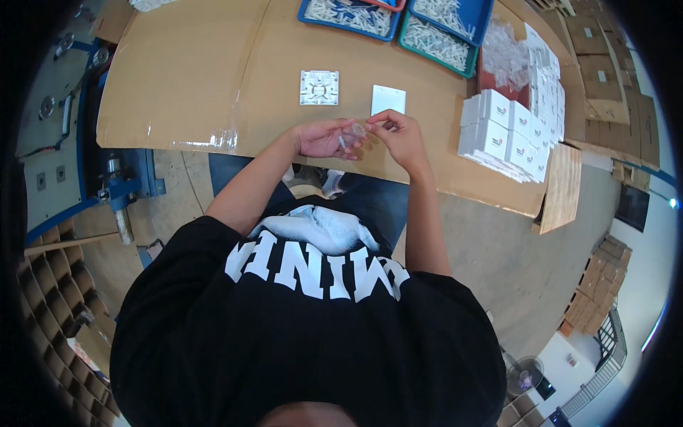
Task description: Assembling small electrical or mechanical components into white plastic housings.
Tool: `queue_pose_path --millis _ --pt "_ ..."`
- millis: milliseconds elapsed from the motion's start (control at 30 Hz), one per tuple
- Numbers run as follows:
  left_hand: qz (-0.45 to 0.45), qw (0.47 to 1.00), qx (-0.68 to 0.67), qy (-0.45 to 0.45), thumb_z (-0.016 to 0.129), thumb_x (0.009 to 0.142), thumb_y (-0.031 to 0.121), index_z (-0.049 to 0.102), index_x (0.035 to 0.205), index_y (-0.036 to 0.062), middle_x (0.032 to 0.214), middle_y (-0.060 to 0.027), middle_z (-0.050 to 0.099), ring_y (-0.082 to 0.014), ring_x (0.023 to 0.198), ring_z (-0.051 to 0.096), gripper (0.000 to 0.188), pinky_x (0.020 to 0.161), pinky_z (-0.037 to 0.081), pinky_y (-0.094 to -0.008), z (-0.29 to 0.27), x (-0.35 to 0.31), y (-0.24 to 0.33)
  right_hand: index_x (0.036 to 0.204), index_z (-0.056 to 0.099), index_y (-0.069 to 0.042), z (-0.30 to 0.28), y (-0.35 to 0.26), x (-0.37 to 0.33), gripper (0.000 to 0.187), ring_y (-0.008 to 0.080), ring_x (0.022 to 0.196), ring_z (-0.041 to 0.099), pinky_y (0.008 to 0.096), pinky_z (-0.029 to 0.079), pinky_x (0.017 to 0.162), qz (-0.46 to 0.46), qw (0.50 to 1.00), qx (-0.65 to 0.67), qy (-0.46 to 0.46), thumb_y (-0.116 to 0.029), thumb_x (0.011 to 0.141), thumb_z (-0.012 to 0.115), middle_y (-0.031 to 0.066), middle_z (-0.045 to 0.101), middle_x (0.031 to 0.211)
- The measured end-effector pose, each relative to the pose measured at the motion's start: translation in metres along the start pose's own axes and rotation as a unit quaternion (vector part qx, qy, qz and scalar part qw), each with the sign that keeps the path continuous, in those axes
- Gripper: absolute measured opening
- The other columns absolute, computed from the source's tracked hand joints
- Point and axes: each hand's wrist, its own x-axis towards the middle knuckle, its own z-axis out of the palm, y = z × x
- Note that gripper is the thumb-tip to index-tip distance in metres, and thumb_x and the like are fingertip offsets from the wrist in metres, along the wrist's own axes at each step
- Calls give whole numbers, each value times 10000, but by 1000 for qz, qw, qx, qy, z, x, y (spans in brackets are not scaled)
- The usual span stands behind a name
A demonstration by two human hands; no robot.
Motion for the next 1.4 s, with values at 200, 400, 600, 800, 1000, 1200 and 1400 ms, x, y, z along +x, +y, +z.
queue_pose_path --millis 200,400,600,800,1000,1200,1400 --pt "43 999 16 12 543 1053 377 612 1230 37 1041 -64 685 -206 998 640 390 1020 491 -369 8 -2 -5 960 742 -24 10 4 -2 100 123 817 617 274 490 700 -66 996 -51 -30 -52 865 734 44 728 1019" --pt "71 996 47 17 568 1045 352 610 1217 27 1040 -88 679 -205 977 632 370 959 503 -345 3 -6 -10 990 737 3 10 -15 -1 152 201 986 677 319 523 819 -14 989 -73 -125 -104 924 650 111 704 1194" --pt "71 997 -8 15 548 1053 350 607 1216 32 1059 -81 672 -204 979 635 362 959 520 -359 7 -4 -7 1079 733 5 11 -14 2 318 202 975 671 313 516 853 -9 989 -96 -110 -262 1034 565 130 714 1126" --pt "65 998 18 -9 514 1057 416 601 1236 72 1062 -53 675 -205 991 655 398 993 519 -376 -6 0 -8 1139 689 46 22 -23 -2 413 162 882 633 305 514 823 24 984 -61 -163 -324 1075 517 114 707 1027" --pt "58 998 20 -14 495 1062 424 610 1196 90 1036 -52 680 -219 992 657 377 1011 511 -388 -3 0 -6 1100 688 60 29 -18 -1 522 152 823 606 309 512 789 40 987 -35 -152 -419 1080 484 97 686 917" --pt "53 998 -8 -44 469 1067 442 609 1209 79 1040 -70 681 -219 1015 651 415 1048 487 -410 -10 0 -6 1097 693 59 27 -20 4 579 163 852 624 311 515 814 63 979 -61 -185 -474 1074 466 118 711 977" --pt "24 1000 2 -7 436 1073 471 592 1324 47 1083 -67 682 -209 1057 649 517 1073 470 -426 -3 0 -5 1040 715 60 6 -9 14 546 179 939 648 319 503 870 46 995 -29 -84 -440 1069 498 113 728 979"
